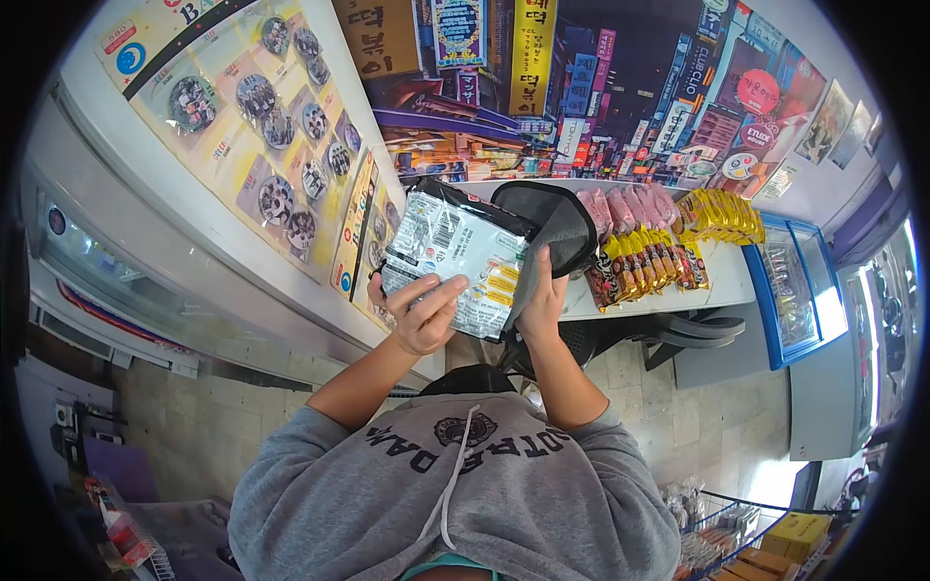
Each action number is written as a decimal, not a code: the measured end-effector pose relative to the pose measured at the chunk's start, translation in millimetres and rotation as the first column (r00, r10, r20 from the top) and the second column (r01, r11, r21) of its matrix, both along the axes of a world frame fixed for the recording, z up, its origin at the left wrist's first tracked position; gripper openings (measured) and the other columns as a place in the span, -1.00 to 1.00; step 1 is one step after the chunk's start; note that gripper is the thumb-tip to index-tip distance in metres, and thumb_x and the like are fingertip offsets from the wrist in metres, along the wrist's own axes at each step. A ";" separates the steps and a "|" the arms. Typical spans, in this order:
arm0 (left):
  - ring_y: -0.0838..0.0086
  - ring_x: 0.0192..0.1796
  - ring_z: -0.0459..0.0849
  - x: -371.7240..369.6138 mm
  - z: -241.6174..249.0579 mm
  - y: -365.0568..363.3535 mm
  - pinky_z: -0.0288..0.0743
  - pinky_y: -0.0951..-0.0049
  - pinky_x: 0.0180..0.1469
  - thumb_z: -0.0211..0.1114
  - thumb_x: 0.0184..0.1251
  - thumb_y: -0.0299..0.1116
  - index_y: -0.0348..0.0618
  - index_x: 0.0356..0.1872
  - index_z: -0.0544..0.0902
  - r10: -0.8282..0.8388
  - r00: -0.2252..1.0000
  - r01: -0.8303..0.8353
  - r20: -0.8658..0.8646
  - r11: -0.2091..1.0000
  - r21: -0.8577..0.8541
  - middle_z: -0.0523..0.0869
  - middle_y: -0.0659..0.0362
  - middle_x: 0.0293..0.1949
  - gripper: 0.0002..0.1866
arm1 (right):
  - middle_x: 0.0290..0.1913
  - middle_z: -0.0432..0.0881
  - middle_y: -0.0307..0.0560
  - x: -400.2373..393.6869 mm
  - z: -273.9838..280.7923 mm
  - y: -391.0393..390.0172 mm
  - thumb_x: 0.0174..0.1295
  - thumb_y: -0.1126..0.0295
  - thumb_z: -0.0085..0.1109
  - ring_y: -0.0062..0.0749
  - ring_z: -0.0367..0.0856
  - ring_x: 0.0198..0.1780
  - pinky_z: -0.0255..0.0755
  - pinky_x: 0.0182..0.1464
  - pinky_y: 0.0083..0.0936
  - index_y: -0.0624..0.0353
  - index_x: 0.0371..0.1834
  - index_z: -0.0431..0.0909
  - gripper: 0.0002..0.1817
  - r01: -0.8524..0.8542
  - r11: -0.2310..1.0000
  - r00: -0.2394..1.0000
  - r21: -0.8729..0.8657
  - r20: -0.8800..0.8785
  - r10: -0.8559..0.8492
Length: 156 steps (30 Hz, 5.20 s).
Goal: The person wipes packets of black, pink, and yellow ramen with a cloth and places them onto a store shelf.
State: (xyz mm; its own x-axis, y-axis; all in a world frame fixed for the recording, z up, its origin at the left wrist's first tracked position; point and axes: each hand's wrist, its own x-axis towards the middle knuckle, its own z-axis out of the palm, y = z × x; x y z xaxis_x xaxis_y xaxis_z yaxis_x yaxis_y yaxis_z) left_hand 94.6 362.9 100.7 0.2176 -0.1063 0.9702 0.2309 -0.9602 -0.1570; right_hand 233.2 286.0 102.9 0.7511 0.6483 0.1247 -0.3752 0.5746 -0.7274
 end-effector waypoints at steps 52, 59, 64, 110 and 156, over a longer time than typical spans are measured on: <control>0.54 -0.15 0.60 55.6 -35.7 16.0 0.49 0.51 -0.12 0.25 0.02 -0.71 -0.26 -0.20 0.38 -0.022 0.674 0.736 0.738 -0.071 -0.674 0.59 0.05 -0.12 -0.67 | -0.58 0.52 -0.10 62.2 -61.0 115.4 0.24 0.00 0.04 -0.41 0.41 -0.55 0.33 -0.40 -0.38 0.39 -0.45 0.51 -0.47 0.164 0.788 0.815 -0.593 0.532 0.230; 0.33 -0.09 0.63 29.4 -51.3 33.0 0.55 0.33 -0.03 0.22 0.03 -0.71 -0.26 0.03 0.39 0.097 0.530 0.751 0.842 -0.515 -0.413 0.60 0.05 -0.09 -0.53 | -0.55 0.55 -0.22 92.4 -75.2 113.8 0.18 0.12 0.18 -0.59 0.45 -0.58 0.33 -0.50 -0.59 0.30 -0.36 0.54 -0.63 -0.344 0.708 0.826 -0.617 0.160 0.540; 0.36 -0.16 0.66 7.4 -66.3 58.3 0.58 0.34 -0.11 0.27 0.07 -0.62 -0.27 0.02 0.39 0.144 0.630 0.744 0.763 -0.395 -0.539 0.62 0.06 -0.13 -0.56 | -0.56 0.55 -0.16 103.9 -84.5 96.0 0.15 0.12 0.22 -0.54 0.48 -0.61 0.37 -0.52 -0.58 0.28 -0.29 0.51 -0.62 -0.316 0.664 0.874 -0.678 0.066 0.482; -0.05 0.04 0.45 -10.4 -283.1 105.0 0.30 0.17 0.09 0.26 0.14 -0.26 -0.37 -0.04 0.46 0.283 0.798 -0.546 -0.532 -0.037 -0.837 0.51 -0.20 -0.05 -0.56 | 0.03 0.52 0.18 40.7 -279.9 109.3 0.20 -0.01 0.03 -0.10 0.51 0.06 0.34 0.07 -0.36 0.31 0.13 0.36 -0.38 -0.142 0.333 0.415 -0.932 0.249 0.875; 0.36 0.19 0.31 -149.2 -78.3 -656.8 0.13 0.45 0.24 -0.04 0.35 -0.53 -0.37 0.28 0.14 -0.594 -0.719 -0.138 0.362 -0.388 -0.911 0.31 0.00 0.16 -0.52 | 0.09 0.45 0.07 -439.5 -55.9 -680.0 0.10 0.65 0.13 -0.31 0.44 0.15 0.30 0.19 -0.44 0.33 0.25 0.15 -0.39 0.752 -0.579 -0.284 -0.316 0.638 -0.716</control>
State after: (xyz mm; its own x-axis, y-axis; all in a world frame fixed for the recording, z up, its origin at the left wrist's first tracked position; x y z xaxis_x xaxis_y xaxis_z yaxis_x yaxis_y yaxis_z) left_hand -54.6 -293.9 22.4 0.5192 -0.7718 0.3671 -0.1405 0.3466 0.9274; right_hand -206.3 -393.9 47.0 0.3484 -0.8645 0.3624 0.1051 -0.3482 -0.9315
